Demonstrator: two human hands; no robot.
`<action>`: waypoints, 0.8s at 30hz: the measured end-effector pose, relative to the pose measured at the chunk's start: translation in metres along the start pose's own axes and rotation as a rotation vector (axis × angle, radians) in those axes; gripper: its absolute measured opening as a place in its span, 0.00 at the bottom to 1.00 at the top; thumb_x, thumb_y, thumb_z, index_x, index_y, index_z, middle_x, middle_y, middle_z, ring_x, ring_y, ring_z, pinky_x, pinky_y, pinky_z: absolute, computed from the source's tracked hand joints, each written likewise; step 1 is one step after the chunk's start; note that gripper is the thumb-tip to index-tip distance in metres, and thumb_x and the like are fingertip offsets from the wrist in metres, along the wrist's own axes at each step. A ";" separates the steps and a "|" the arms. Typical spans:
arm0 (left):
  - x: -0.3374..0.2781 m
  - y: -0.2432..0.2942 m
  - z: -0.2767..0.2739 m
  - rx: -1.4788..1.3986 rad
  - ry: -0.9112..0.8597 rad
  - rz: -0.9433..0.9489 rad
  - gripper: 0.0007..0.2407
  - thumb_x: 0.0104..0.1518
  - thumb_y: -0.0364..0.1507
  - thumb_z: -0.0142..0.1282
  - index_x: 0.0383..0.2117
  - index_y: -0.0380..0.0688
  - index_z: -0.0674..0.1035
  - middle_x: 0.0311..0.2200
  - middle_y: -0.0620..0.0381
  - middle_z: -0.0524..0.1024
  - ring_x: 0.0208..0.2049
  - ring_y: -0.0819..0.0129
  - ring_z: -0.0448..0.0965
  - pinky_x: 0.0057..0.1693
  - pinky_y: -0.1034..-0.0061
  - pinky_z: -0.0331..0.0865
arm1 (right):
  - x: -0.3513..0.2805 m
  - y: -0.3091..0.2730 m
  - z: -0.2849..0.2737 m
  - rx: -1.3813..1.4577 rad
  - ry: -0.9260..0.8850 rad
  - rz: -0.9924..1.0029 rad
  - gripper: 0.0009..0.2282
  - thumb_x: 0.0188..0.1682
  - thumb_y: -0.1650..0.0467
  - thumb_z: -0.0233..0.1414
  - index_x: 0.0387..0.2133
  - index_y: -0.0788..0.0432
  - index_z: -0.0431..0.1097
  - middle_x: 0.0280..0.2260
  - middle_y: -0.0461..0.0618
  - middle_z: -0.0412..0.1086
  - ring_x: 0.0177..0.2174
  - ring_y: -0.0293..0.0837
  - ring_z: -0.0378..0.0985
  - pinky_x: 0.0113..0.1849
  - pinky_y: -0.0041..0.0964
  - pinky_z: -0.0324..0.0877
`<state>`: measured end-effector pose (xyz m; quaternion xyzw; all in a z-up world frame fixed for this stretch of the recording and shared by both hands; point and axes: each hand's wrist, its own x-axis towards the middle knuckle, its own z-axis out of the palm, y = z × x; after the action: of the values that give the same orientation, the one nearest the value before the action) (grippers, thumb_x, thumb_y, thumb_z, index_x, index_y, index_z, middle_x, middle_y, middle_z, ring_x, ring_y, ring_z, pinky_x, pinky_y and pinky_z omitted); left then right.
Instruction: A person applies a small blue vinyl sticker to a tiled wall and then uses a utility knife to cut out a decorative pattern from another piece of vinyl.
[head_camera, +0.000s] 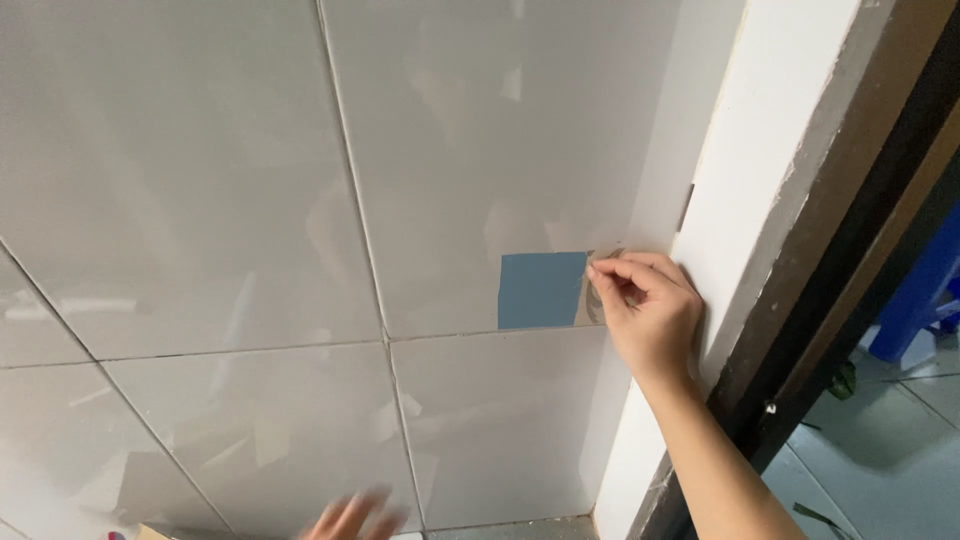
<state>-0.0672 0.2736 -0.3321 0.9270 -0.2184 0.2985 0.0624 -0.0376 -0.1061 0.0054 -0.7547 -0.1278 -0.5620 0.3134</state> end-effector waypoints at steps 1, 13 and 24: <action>0.080 0.013 -0.063 0.000 0.002 -0.004 0.09 0.58 0.38 0.51 0.42 0.70 0.81 0.49 0.69 0.75 0.47 0.64 0.81 0.46 0.68 0.81 | 0.000 0.004 0.000 0.002 -0.002 -0.003 0.03 0.44 0.78 0.64 0.30 0.66 0.79 0.32 0.50 0.76 0.25 0.38 0.70 0.27 0.28 0.69; 0.289 0.134 -0.235 -0.090 0.000 0.293 0.08 0.57 0.30 0.60 0.42 0.47 0.81 0.53 0.50 0.71 0.53 0.54 0.74 0.50 0.66 0.77 | -0.007 0.018 0.011 -0.085 -0.100 -0.260 0.06 0.44 0.82 0.61 0.34 0.68 0.77 0.33 0.50 0.73 0.28 0.40 0.73 0.30 0.29 0.73; 0.302 0.130 -0.237 -0.062 -0.032 0.289 0.05 0.59 0.28 0.57 0.37 0.49 0.83 0.51 0.53 0.73 0.48 0.60 0.76 0.48 0.69 0.78 | -0.009 0.048 0.019 -0.085 -0.140 -0.229 0.02 0.54 0.78 0.53 0.35 0.63 0.67 0.30 0.48 0.66 0.27 0.40 0.67 0.27 0.30 0.67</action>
<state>-0.0302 0.1043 0.0341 0.8882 -0.3595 0.2826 0.0441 0.0005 -0.1297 -0.0220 -0.7851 -0.2106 -0.5451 0.2054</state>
